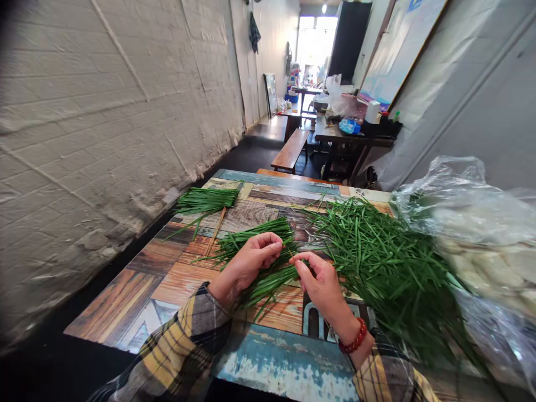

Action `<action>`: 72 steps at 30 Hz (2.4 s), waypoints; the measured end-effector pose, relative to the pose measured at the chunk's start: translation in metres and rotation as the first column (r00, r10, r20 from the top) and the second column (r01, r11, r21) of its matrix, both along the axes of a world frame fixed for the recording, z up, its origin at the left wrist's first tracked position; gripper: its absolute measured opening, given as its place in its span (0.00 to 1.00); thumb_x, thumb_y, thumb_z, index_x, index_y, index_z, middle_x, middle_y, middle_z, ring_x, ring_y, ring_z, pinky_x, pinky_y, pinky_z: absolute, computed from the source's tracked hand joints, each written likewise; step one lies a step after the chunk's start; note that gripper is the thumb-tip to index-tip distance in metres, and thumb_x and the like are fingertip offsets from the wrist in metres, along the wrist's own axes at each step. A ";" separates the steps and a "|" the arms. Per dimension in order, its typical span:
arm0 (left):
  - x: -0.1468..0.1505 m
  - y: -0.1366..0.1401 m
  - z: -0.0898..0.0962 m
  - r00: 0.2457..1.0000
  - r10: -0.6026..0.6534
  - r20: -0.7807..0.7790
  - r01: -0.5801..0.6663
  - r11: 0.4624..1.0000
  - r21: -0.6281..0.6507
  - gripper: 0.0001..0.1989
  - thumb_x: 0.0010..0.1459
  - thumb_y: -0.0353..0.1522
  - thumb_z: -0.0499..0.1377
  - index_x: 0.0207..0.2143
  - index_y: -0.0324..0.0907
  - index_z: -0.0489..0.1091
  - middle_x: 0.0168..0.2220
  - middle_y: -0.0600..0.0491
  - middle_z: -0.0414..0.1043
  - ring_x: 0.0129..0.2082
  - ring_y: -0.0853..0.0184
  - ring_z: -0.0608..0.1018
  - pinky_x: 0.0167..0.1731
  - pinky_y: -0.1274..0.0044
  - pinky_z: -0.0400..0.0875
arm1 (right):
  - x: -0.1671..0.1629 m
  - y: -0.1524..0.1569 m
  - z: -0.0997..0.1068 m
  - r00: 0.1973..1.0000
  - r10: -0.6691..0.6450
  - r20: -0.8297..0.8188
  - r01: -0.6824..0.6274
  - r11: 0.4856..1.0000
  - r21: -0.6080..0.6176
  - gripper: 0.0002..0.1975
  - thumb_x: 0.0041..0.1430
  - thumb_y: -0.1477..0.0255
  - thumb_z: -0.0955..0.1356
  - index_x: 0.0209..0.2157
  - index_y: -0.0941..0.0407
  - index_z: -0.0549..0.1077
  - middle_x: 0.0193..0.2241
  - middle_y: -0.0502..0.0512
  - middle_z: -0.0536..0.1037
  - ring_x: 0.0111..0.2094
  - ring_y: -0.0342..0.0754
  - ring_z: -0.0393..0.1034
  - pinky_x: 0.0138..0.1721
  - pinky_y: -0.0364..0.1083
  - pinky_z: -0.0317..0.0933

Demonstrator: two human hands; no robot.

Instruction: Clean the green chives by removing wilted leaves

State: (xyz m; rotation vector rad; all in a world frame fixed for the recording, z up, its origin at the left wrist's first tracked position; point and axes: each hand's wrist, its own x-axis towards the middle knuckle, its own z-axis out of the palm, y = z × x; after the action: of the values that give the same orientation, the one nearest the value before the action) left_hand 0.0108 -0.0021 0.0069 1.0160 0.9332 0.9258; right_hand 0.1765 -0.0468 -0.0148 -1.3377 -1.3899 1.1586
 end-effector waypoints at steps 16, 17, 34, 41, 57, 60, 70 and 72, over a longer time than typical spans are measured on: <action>0.009 -0.005 -0.003 0.989 -0.141 -0.047 0.141 0.990 0.012 0.16 0.47 0.41 0.65 0.31 0.37 0.69 0.19 0.59 0.64 0.17 0.79 0.59 0.19 0.83 0.49 | 0.019 0.009 -0.008 0.998 0.022 0.066 -0.037 0.972 0.231 0.11 0.58 0.66 0.66 0.37 0.54 0.79 0.44 0.58 0.77 0.38 0.48 0.73 0.27 0.42 0.67; 0.009 -0.005 -0.003 0.989 -0.140 -0.044 0.141 0.990 0.016 0.17 0.46 0.41 0.65 0.31 0.37 0.68 0.20 0.59 0.64 0.18 0.79 0.60 0.19 0.83 0.49 | 0.019 0.008 -0.008 0.998 0.019 0.060 -0.033 0.973 0.230 0.11 0.58 0.66 0.66 0.37 0.54 0.79 0.44 0.58 0.77 0.37 0.48 0.73 0.26 0.42 0.67; 0.013 -0.007 -0.009 0.848 0.182 -0.498 0.116 0.853 0.509 0.02 0.51 0.27 0.58 0.27 0.39 0.70 0.26 0.55 0.68 0.28 0.71 0.68 0.30 0.80 0.61 | 0.010 0.006 -0.007 0.981 -0.064 -0.182 0.064 0.998 -0.005 0.13 0.55 0.64 0.68 0.39 0.56 0.79 0.39 0.57 0.80 0.22 0.41 0.66 0.25 0.43 0.62; 0.012 -0.005 -0.006 0.872 0.163 -0.462 0.089 0.875 0.476 0.06 0.53 0.30 0.58 0.26 0.38 0.73 0.26 0.53 0.72 0.29 0.69 0.71 0.31 0.79 0.62 | 0.013 0.006 -0.004 0.994 -0.037 -0.104 0.045 0.996 0.072 0.13 0.55 0.63 0.67 0.37 0.56 0.78 0.37 0.56 0.80 0.21 0.41 0.66 0.23 0.43 0.62; 0.011 -0.007 -0.006 0.926 -0.134 -0.353 0.236 0.935 0.264 0.17 0.55 0.41 0.56 0.25 0.36 0.71 0.24 0.55 0.66 0.26 0.72 0.65 0.25 0.82 0.58 | 0.015 0.008 -0.002 0.999 -0.038 0.022 0.032 0.967 0.252 0.11 0.57 0.66 0.67 0.36 0.54 0.79 0.38 0.56 0.80 0.41 0.51 0.73 0.46 0.52 0.66; 0.011 -0.007 -0.009 0.893 -0.065 -0.446 0.242 0.904 0.352 0.11 0.55 0.36 0.56 0.28 0.37 0.70 0.25 0.55 0.66 0.27 0.72 0.65 0.27 0.81 0.59 | 0.014 0.008 -0.004 0.999 -0.050 -0.003 0.050 0.974 0.222 0.11 0.56 0.65 0.67 0.35 0.54 0.80 0.38 0.56 0.80 0.40 0.51 0.73 0.44 0.50 0.67; 0.009 -0.013 -0.010 0.782 0.249 -0.571 0.224 0.743 0.631 0.06 0.53 0.26 0.56 0.34 0.42 0.69 0.29 0.54 0.67 0.31 0.69 0.68 0.32 0.79 0.60 | 0.008 0.006 -0.001 0.991 -0.098 -0.087 0.101 0.994 0.031 0.14 0.54 0.62 0.68 0.36 0.57 0.79 0.32 0.55 0.80 0.20 0.42 0.64 0.24 0.43 0.59; 0.009 -0.014 -0.009 0.777 0.249 -0.579 0.245 0.727 0.641 0.06 0.55 0.26 0.55 0.32 0.42 0.70 0.31 0.53 0.69 0.32 0.68 0.69 0.33 0.78 0.60 | 0.008 0.005 -0.001 0.989 -0.102 -0.104 0.105 0.994 0.021 0.14 0.54 0.62 0.68 0.37 0.57 0.79 0.31 0.54 0.80 0.20 0.42 0.63 0.23 0.43 0.58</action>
State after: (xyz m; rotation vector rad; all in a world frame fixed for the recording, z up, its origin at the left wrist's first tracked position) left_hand 0.0195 -0.0159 -0.0019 2.0860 1.1633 0.9653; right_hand 0.1844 -0.0413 -0.0161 -1.2977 -1.2443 1.1200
